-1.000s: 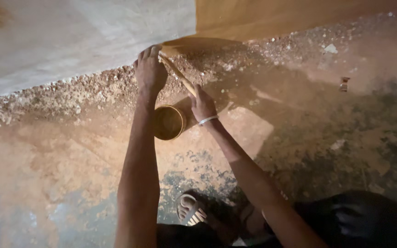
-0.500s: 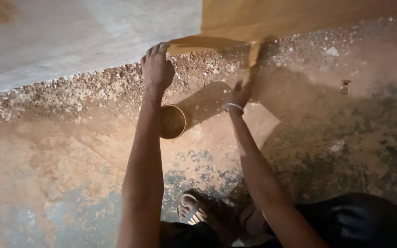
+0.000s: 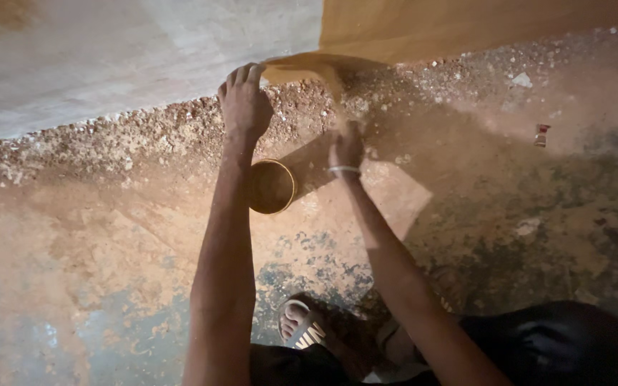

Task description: The person paints a wall with a yellowish-brown paint using a wide brush. They repeatedly dip the brush into a small container and apply the paint in horizontal strokes along the lower section of the wall, gradually covering more area.

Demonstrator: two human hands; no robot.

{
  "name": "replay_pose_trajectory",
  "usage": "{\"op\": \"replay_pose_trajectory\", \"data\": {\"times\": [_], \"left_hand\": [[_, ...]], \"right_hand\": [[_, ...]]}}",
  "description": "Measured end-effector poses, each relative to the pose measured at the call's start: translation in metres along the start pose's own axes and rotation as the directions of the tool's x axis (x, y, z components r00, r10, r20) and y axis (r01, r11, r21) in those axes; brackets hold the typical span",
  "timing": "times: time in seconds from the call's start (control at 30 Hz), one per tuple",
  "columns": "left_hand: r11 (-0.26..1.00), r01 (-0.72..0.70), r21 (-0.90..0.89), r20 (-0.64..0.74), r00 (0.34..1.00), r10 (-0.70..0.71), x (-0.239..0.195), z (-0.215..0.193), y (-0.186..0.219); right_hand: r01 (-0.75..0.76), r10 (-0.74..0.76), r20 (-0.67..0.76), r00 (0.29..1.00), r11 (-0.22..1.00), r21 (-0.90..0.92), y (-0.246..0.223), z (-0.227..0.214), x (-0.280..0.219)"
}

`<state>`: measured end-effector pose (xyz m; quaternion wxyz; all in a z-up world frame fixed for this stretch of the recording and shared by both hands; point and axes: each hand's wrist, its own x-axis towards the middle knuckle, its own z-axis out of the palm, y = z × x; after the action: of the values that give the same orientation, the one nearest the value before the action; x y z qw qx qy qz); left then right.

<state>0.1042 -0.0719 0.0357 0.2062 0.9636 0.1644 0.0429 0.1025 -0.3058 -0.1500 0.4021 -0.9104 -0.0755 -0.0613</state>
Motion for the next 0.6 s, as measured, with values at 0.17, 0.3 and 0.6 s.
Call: {"op": "replay_pose_trajectory", "data": {"times": [0.17, 0.3, 0.6], "left_hand": [[0.999, 0.015, 0.04, 0.023, 1.0, -0.015, -0.001, 0.003, 0.0], [0.998, -0.044, 0.051, 0.041, 0.998, 0.042, -0.003, 0.008, 0.013], [0.994, -0.102, -0.048, 0.022, 0.994, 0.103, 0.004, 0.016, 0.041]], "right_hand": [[-0.096, 0.06, -0.402, 0.914, 0.993, -0.07, 0.091, -0.016, 0.038], [-0.307, 0.296, -0.172, 0.939, 0.951, -0.043, 0.095, -0.025, 0.041], [0.018, -0.019, 0.414, 0.91, 1.0, 0.007, -0.026, -0.024, -0.018]]}}
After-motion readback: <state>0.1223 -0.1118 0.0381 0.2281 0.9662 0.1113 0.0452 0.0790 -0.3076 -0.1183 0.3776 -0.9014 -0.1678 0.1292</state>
